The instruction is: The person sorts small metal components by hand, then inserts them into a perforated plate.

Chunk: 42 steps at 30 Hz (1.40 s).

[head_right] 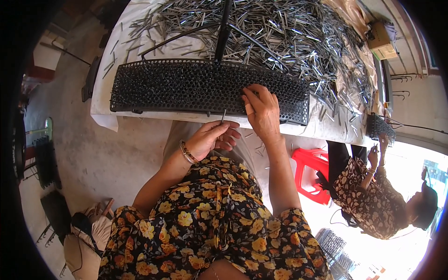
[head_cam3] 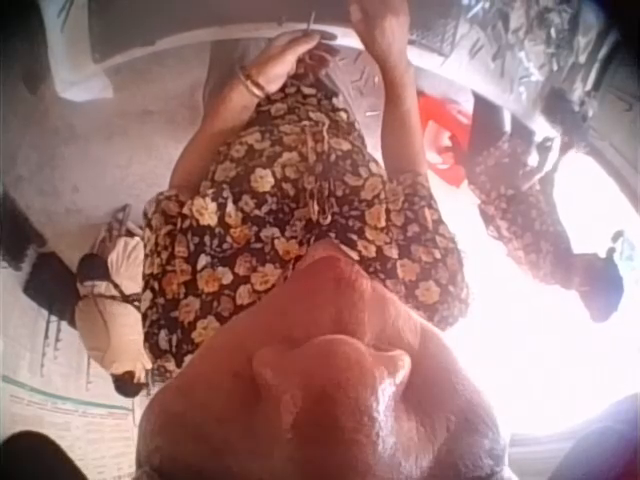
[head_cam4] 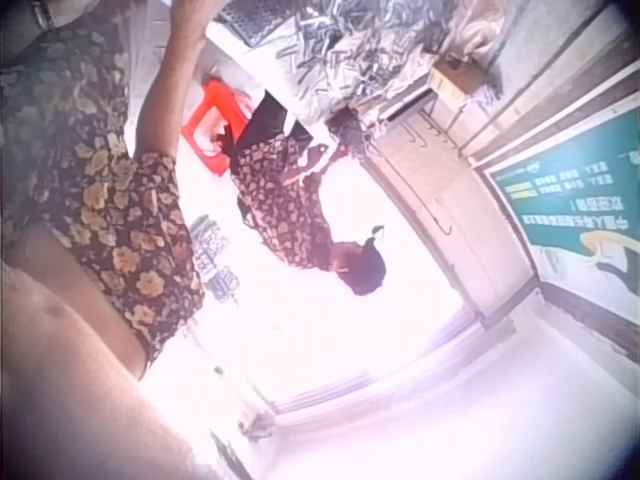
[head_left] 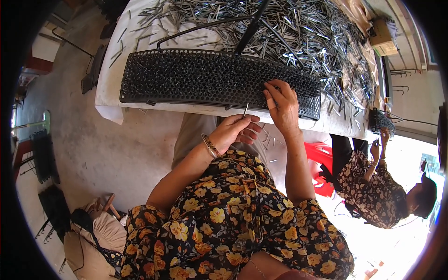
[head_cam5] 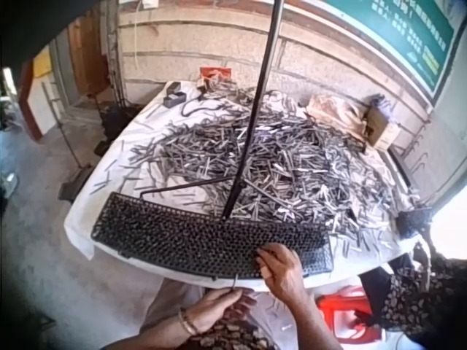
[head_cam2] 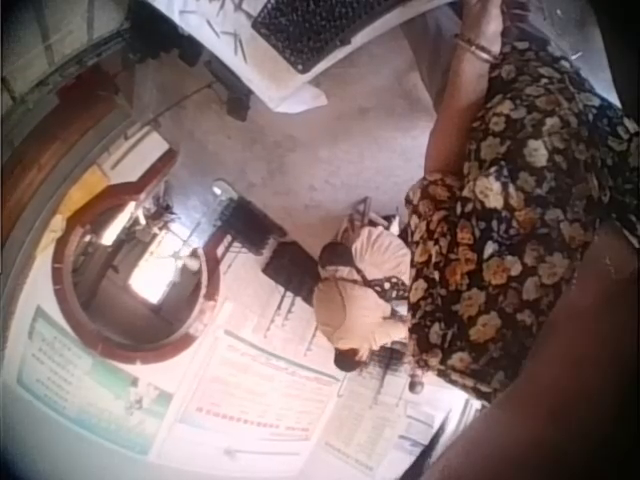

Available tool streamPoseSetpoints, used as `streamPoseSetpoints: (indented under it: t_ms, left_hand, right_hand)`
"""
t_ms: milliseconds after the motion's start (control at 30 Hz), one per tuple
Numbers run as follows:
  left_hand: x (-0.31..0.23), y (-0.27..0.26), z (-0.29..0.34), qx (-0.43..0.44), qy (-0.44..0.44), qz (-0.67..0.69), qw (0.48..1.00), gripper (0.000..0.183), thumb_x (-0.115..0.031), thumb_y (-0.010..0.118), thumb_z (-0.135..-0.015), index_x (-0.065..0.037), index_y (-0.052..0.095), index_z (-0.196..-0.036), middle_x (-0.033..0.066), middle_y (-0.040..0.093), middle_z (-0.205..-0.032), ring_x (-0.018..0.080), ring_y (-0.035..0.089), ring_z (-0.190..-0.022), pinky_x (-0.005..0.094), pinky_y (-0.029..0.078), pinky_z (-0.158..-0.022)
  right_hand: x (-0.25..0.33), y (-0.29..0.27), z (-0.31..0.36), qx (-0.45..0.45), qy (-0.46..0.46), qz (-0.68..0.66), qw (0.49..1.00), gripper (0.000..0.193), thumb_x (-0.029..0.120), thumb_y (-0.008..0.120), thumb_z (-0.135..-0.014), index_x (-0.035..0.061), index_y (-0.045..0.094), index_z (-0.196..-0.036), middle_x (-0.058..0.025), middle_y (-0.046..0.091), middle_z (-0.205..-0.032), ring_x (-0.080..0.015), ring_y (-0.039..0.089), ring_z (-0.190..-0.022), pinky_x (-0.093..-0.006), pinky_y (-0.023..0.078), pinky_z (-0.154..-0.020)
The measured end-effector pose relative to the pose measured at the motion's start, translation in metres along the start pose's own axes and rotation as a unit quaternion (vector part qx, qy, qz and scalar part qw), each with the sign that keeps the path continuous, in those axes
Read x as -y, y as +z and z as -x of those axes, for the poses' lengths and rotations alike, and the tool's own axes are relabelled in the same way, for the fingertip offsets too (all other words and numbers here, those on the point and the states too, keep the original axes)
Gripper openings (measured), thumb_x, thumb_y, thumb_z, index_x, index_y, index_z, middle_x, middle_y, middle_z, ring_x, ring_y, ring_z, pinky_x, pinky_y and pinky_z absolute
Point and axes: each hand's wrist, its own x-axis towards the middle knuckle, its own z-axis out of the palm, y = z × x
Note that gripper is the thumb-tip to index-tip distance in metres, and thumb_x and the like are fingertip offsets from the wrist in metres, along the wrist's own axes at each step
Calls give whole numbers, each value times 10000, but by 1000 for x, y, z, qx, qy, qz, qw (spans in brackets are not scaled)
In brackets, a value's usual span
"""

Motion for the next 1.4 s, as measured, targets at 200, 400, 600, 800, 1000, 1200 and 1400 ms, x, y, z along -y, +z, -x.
streamPoseSetpoints:
  t_ms: [200,400,600,800,1000,1200,1400]
  left_hand:
    - [-11,4,6,29,14,-19,999,362,-275,389,-973,-10,486,-1198,94,611,-1006,131,607,-830,264,523,-725]
    - [-20,2,18,25,43,-63,997,337,-241,425,-963,-9,460,-1205,99,602,-1013,143,603,-841,279,525,-737]
    - [-22,-6,28,-54,50,-53,996,340,-225,442,-957,-9,455,-1220,97,581,-1044,136,596,-853,276,521,-742]
    - [-16,-14,32,-47,33,-56,997,327,-195,449,-951,-4,466,-1217,78,589,-1015,126,593,-837,270,516,-743]
    - [-17,-16,37,-64,40,-64,995,312,-170,453,-946,-2,474,-1208,74,594,-1001,122,591,-832,260,512,-737]
    - [-23,-14,42,-71,37,-76,994,307,-163,455,-943,-3,477,-1204,74,593,-1001,119,585,-829,254,509,-726]
    - [-25,-15,45,-80,41,-81,993,309,-168,459,-942,-8,477,-1205,84,593,-1005,123,584,-830,257,508,-725]
  right_hand:
    - [35,-13,-4,75,188,-260,944,181,93,655,-796,17,659,-961,-78,622,-895,-149,560,-687,-267,447,-613]
    - [47,-3,-9,126,198,-334,913,143,77,668,-791,11,671,-917,-60,639,-794,-100,553,-654,-232,449,-595]
    - [53,22,-29,-52,104,-275,954,105,29,653,-786,24,660,-891,-85,638,-842,-172,604,-690,-266,475,-614]
    - [48,39,-29,-89,54,-178,979,130,42,678,-744,54,661,-872,-76,641,-846,-240,595,-727,-319,463,-636]
    - [45,42,-29,-87,-41,-116,989,135,45,684,-725,60,658,-857,-66,641,-839,-228,592,-711,-324,442,-597]
    - [50,47,-27,-46,-95,-75,992,173,83,698,-708,68,649,-873,-40,611,-822,-205,584,-717,-323,422,-621]
    - [48,51,-23,-83,-81,-76,990,164,79,699,-712,66,649,-868,-46,612,-829,-210,577,-699,-325,426,-608]
